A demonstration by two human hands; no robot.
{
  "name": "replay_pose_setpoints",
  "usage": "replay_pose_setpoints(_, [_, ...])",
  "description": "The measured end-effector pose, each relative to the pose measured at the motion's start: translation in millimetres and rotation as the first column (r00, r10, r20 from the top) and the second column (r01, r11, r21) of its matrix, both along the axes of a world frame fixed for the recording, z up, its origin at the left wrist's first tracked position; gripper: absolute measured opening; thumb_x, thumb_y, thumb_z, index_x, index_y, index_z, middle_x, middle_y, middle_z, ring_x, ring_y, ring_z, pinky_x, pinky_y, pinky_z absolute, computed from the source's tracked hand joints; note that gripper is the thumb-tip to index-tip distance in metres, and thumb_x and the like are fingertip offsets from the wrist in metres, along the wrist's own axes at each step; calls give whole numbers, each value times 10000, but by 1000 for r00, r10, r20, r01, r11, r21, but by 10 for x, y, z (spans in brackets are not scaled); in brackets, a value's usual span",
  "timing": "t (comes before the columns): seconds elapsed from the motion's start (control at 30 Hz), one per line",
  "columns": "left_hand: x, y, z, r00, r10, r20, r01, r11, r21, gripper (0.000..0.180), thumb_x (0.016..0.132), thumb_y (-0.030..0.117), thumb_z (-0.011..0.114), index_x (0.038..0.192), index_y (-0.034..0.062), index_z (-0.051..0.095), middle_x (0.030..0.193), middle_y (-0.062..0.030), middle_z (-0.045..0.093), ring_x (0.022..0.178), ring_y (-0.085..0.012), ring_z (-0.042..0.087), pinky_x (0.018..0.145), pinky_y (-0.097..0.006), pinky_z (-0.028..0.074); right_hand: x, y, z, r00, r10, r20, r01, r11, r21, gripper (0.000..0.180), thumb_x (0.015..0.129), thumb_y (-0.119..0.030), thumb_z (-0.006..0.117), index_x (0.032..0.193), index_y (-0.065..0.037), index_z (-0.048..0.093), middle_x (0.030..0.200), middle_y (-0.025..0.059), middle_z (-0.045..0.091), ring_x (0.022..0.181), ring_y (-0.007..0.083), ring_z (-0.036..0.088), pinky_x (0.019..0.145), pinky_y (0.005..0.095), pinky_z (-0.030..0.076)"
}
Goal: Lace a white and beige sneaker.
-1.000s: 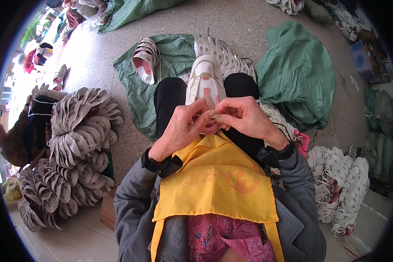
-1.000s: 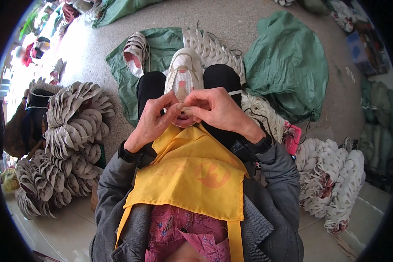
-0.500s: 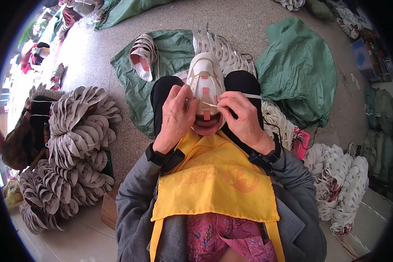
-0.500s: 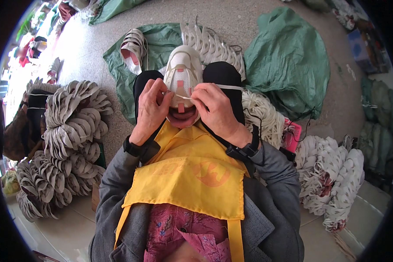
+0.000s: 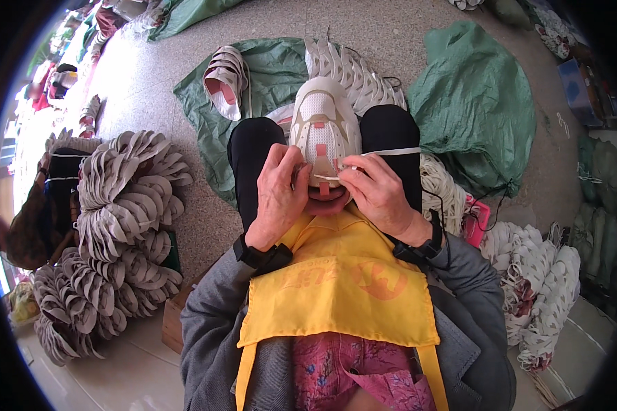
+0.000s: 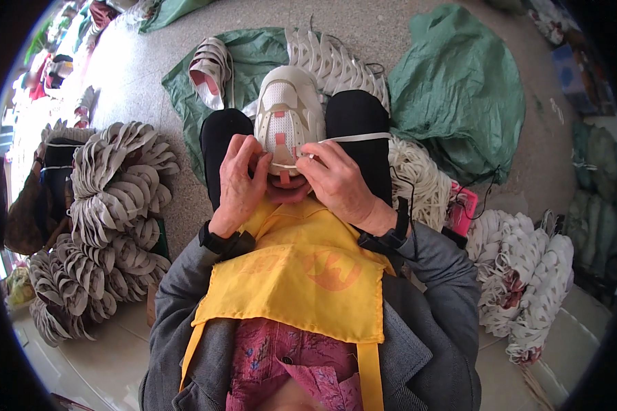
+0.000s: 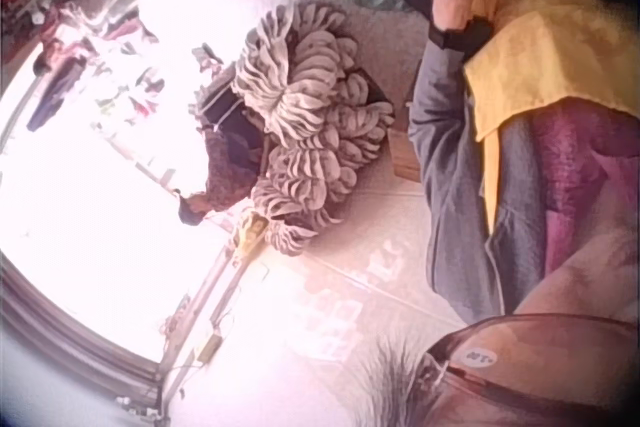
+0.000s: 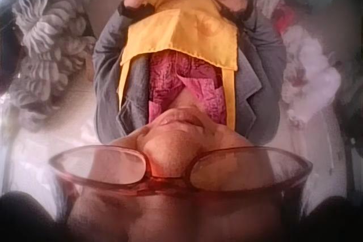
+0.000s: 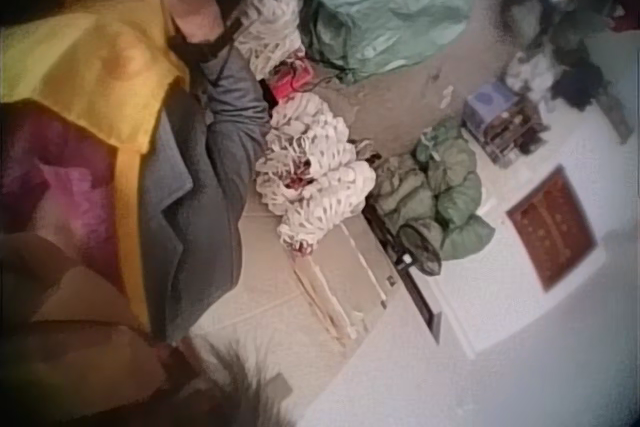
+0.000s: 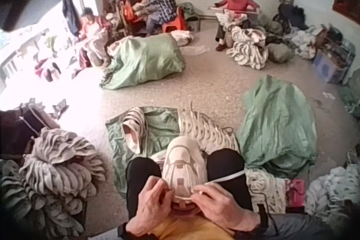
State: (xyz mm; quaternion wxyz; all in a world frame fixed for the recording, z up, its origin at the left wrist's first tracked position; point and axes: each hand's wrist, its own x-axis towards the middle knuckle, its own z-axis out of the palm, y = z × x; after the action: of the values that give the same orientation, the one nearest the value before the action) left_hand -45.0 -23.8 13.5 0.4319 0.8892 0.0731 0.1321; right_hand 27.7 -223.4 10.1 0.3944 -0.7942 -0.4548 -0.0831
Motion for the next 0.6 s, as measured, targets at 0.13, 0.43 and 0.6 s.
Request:
replay_pose_setpoints(0.13, [1, -7, -18, 1000, -5, 15, 5, 1000, 6, 133, 886, 22, 660, 944, 40, 542, 913, -128, 507, 782, -349, 579, 673, -437, 478, 6, 0, -8, 1000, 5, -14, -5, 1000, 1, 174, 800, 24, 713, 955, -30, 655, 1043, 109, 632, 944, 305, 636, 814, 391, 557])
replay_pose_setpoints(0.43, [34, 34, -9, 1000, 2, 19, 0, 998, -66, 175, 864, 73, 727, 884, 30, 558, 819, -101, 515, 639, -265, 570, 579, -380, 468, 191, -20, 94, 915, -93, -392, 148, 983, 111, 64, 897, 4, 719, 915, 23, 660, 889, 96, 685, 686, 163, 673, 608, 273, 526])
replay_pose_setpoints(0.6, [284, 130, -6, 998, 0, 56, 5, 997, -83, 239, 834, 115, 780, 822, 18, 563, 744, -80, 531, 590, -232, 554, 551, -363, 461, 445, 114, -21, 805, -132, -579, 221, 971, 86, 92, 921, -57, 727, 917, 25, 684, 758, 68, 705, 663, 82, 654, 602, 255, 521])
